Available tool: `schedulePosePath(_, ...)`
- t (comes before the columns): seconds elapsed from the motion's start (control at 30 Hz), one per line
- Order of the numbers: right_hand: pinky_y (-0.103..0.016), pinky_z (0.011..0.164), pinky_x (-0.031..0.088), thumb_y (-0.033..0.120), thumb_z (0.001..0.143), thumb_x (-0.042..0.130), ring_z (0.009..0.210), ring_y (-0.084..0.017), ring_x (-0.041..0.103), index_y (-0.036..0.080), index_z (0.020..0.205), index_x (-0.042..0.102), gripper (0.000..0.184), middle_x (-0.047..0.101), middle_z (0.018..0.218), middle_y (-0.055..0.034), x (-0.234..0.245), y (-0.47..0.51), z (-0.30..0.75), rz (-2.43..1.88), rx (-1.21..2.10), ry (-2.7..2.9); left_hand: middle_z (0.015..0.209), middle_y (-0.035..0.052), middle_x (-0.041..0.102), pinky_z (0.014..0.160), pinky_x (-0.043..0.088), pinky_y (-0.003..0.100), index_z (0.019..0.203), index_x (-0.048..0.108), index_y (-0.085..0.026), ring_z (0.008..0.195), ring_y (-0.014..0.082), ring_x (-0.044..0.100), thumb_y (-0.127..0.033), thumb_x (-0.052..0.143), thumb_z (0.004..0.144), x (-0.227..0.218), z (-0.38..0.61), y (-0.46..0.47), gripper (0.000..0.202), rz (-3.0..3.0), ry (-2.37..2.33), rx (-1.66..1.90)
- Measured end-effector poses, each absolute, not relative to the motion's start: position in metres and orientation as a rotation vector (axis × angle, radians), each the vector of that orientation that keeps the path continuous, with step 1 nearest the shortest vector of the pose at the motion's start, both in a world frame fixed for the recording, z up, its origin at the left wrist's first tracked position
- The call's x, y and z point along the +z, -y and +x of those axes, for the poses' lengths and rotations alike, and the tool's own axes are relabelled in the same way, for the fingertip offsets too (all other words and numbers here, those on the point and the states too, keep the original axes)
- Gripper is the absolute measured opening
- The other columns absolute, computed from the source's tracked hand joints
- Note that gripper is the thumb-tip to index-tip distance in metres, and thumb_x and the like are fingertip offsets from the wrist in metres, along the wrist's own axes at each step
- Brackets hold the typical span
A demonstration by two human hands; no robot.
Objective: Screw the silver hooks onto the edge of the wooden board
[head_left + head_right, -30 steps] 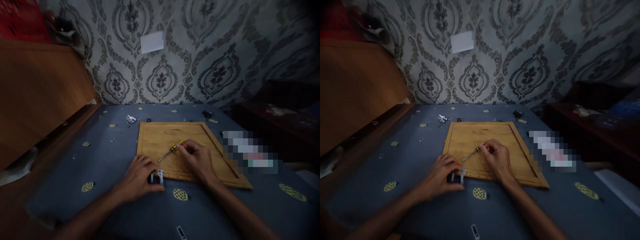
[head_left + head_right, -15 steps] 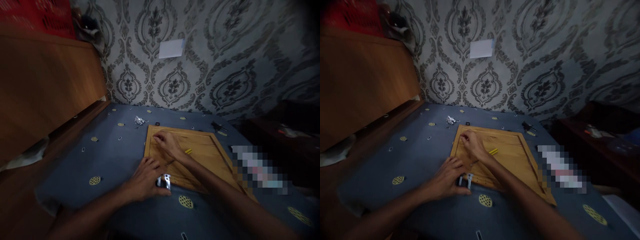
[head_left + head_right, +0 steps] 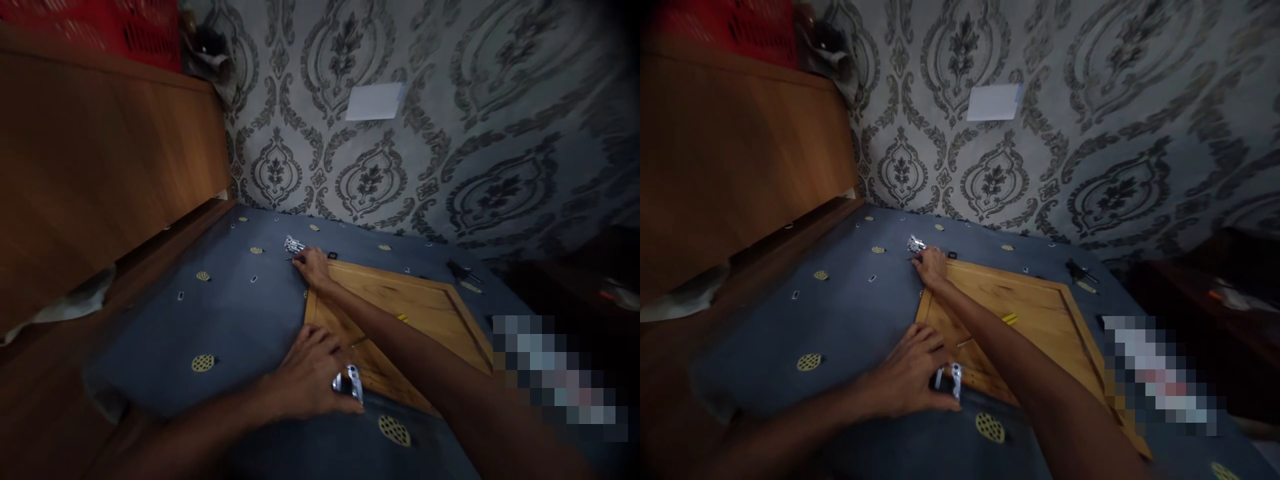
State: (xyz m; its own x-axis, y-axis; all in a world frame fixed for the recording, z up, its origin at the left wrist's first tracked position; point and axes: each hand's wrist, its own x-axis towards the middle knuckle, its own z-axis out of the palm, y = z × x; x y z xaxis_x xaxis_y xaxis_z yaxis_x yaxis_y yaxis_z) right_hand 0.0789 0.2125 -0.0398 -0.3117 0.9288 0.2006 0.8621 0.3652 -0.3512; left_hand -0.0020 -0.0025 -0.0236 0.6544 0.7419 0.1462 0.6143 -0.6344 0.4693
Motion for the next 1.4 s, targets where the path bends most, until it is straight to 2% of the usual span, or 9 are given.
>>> schedulePosePath(0.3,-0.047,0.097,0.06,0.038,0.101,0.066,0.116,-0.025,0.068,0.019,0.132,0.064,0.037,0.065,0.136,-0.0109,-0.044,-0.22,0.074,-1.575,0.354,2.183,0.114,0.0086,0.07,0.106,0.044,0.047,0.111,0.072,-0.018,0.112,0.0292,0.062,-0.067,0.073,0.089,-0.018,-0.002,0.003,0.054,2.506,-1.06,0.451)
schedulePosePath(0.5,-0.047,0.096,0.06,0.039,0.101,0.067,0.114,-0.025,0.068,0.018,0.133,0.063,0.039,0.066,0.134,-0.0108,-0.045,-0.22,0.08,-1.464,0.613,2.018,0.115,0.0073,0.07,0.107,0.043,0.047,0.116,0.07,-0.02,0.114,0.029,0.061,-0.069,0.072,0.088,-0.021,-0.003,0.004,0.056,2.501,-1.048,0.468)
schedulePosePath(0.7,-0.045,0.092,0.062,0.039,0.101,0.067,0.109,-0.023,0.07,0.017,0.131,0.063,0.037,0.067,0.129,-0.0101,-0.034,-0.196,0.108,-1.297,0.915,1.791,0.114,0.0103,0.07,0.103,0.044,0.044,0.11,0.07,-0.015,0.112,0.0295,0.062,-0.066,0.076,0.087,-0.019,-0.004,0.004,0.056,2.538,-1.047,0.469)
schedulePosePath(0.8,-0.033,0.074,0.062,0.04,0.1,0.068,0.085,-0.016,0.071,0.015,0.116,0.067,0.03,0.072,0.105,-0.0051,-0.026,-0.163,0.134,-1.184,1.005,1.685,0.112,0.0098,0.071,0.102,0.045,0.044,0.11,0.07,-0.016,0.111,0.0297,0.063,-0.064,0.078,0.086,-0.017,-0.004,0.003,0.054,2.565,-1.045,0.449)
schedulePosePath(0.9,-0.022,0.05,0.048,0.056,0.077,0.086,0.055,-0.01,0.063,0.017,0.088,0.063,0.046,0.067,0.074,0.0016,-0.017,-0.117,0.163,-1.084,1.064,1.562,0.113,0.0092,0.071,0.101,0.045,0.044,0.12,0.068,-0.017,0.112,0.0296,0.062,-0.062,0.081,0.084,-0.018,-0.005,0.003,0.06,2.583,-1.043,0.462)
schedulePosePath(1.0,-0.02,0.046,0.045,0.057,0.067,0.091,0.05,-0.008,0.06,0.02,0.089,0.063,0.051,0.067,0.071,0.0032,-0.009,-0.068,0.187,-1.067,1.102,1.453,0.111,0.0087,0.07,0.1,0.044,0.043,0.114,0.069,-0.017,0.111,0.029,0.061,-0.059,0.081,0.085,-0.022,-0.006,0.005,0.052,2.612,-1.06,0.473)
schedulePosePath(1.13,-0.022,0.047,0.049,0.053,0.066,0.093,0.047,-0.007,0.056,0.02,0.079,0.065,0.045,0.067,0.069,0.003,-0.009,-0.021,0.205,-1.108,1.126,1.366,0.11,0.0068,0.069,0.098,0.043,0.042,0.106,0.067,-0.018,0.11,0.0271,0.06,-0.052,0.082,0.088,-0.027,-0.007,0.005,0.041,2.633,-1.024,0.537)
schedulePosePath(1.3,-0.023,0.047,0.051,0.05,0.07,0.092,0.048,-0.009,0.057,0.02,0.077,0.073,0.036,0.067,0.064,0.0023,-0.02,0.003,0.213,-1.125,1.154,1.365,0.109,0.0037,0.069,0.096,0.045,0.043,0.107,0.066,-0.022,0.108,0.0258,0.061,-0.051,0.08,0.089,-0.028,-0.008,0.005,0.037,2.625,-1.022,0.573)
schedulePosePath(1.4,-0.022,0.048,0.051,0.044,0.074,0.09,0.051,-0.009,0.06,0.019,0.08,0.078,0.029,0.073,0.072,-0.001,-0.023,0.008,0.215,-1.092,1.169,1.42,0.109,0.004,0.069,0.095,0.046,0.043,0.105,0.066,-0.021,0.107,0.0257,0.062,-0.052,0.08,0.09,-0.026,-0.008,0.005,0.037,2.631,-1.031,0.57)
